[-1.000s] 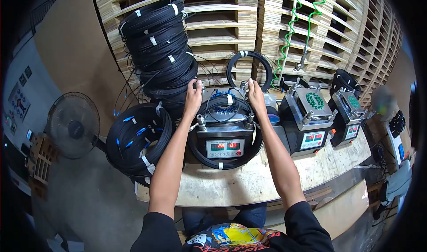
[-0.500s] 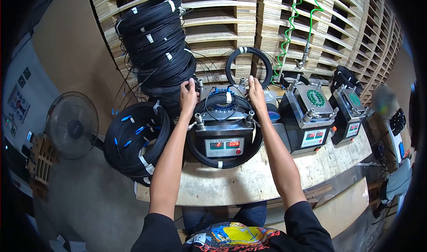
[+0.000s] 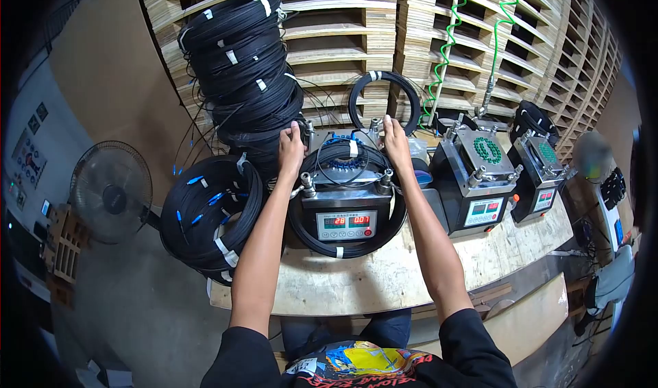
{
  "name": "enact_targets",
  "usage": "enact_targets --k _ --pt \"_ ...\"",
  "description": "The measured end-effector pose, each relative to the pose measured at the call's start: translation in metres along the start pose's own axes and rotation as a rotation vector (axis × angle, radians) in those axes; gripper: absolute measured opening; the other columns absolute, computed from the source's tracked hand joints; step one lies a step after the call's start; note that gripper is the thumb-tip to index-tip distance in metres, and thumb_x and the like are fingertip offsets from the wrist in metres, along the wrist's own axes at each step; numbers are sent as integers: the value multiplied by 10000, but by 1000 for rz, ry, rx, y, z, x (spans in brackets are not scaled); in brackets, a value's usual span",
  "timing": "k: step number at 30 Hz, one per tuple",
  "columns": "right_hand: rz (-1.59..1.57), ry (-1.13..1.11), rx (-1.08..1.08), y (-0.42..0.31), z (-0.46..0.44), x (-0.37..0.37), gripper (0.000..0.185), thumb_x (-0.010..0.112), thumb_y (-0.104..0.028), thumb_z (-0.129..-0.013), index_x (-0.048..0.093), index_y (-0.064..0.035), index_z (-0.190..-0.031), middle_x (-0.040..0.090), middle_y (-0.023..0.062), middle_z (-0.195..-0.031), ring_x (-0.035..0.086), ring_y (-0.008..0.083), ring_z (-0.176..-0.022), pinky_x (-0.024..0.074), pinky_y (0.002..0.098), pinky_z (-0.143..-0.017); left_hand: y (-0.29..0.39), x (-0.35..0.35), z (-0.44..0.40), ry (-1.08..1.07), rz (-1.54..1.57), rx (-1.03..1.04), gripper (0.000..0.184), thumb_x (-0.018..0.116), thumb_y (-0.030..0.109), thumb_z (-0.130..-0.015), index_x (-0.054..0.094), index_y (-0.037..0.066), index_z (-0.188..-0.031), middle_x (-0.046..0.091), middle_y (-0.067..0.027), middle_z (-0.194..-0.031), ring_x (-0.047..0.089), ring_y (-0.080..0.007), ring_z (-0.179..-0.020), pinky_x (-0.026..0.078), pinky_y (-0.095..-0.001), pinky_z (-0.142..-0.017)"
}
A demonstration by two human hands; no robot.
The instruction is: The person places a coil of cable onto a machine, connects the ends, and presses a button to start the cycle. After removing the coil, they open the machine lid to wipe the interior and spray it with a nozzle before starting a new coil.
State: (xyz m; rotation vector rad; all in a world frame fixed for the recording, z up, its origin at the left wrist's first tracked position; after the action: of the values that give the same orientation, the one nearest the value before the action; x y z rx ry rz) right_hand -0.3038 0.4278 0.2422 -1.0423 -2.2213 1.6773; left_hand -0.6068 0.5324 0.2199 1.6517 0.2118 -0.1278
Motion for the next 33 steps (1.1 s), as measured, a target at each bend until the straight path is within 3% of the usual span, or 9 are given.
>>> enact_targets --k 8,12,18,20,24,26,27,29,33 --pt "2 39 -50 9 -6 1 490 421 -437 -1066 577 27 -1081 634 274 -829 647 442 -794 481 481 -740 8 1 2 27 132 42 663 477 616 -988 463 73 -1369 664 -116 -785 620 -178 -587 521 -305 -566" --pt "58 -14 88 0 4 -1 528 408 -461 -1062 607 28 -1085 643 307 -882 642 470 -889 480 491 -775 15 4 9 -41 131 32 678 458 635 -986 466 82 -1378 669 -118 -804 628 -175 -613 513 -300 -574" --pt "144 -19 43 -2 2 0 556 410 -474 -1058 619 41 -1065 642 313 -894 635 482 -907 479 502 -782 6 0 2 -13 -27 36 698 400 664 -989 577 17 -1183 678 -124 -849 645 -183 -668 492 -314 -618" --pt "120 -20 40 -4 1 0 549 419 -467 -1058 613 47 -1052 644 306 -887 635 480 -893 481 498 -776 -4 2 -5 -18 -105 -1 711 383 648 -996 580 -3 -1202 678 -168 -905 677 -270 -796 518 -392 -780" --pt "22 32 -77 -4 -1 1 512 445 -437 -1058 591 52 -1023 635 300 -846 629 477 -847 478 488 -754 -16 7 -14 -31 -119 0 725 382 645 -997 567 -10 -1246 688 -193 -990 678 -310 -893 495 -415 -871" --pt "-10 46 -97 -5 0 -1 499 452 -428 -1059 585 52 -1017 630 299 -832 625 476 -834 477 484 -748 -14 12 -22 -23 -106 129 729 394 633 -998 555 -15 -1290 681 -215 -1078 679 -322 -926 486 -421 -893" --pt "20 24 -44 -7 2 -2 510 448 -439 -1057 586 51 -1031 638 305 -848 629 484 -863 479 490 -760 -18 15 -27 -25 -106 130 729 394 633 -998 555 -15 -1290 681 -215 -1078 679 -322 -926 486 -421 -893" --pt "50 1 12 -12 6 -3 521 445 -451 -1055 588 51 -1044 645 310 -864 632 492 -892 482 496 -773 -19 20 -34 -54 -47 234 667 449 608 -1004 585 20 -1289 651 -74 -942 620 -148 -774 484 -294 -631" --pt "149 7 6 -5 5 -2 554 443 -481 -1045 623 40 -1102 659 332 -967 613 515 -1008 483 511 -837 7 12 -5 -70 -16 143 656 433 605 -1009 597 21 -1257 659 -86 -914 625 -156 -740 485 -300 -626"
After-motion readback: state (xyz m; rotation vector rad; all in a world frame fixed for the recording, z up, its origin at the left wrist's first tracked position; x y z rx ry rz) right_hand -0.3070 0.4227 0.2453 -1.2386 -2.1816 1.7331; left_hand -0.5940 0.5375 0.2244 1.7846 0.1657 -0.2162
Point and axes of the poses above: each hand's wrist, its own z-axis away from the middle knuckle, its own x-axis out of the palm, y = z × x, the point moved 9 cm from there along -z, towards the middle knuckle
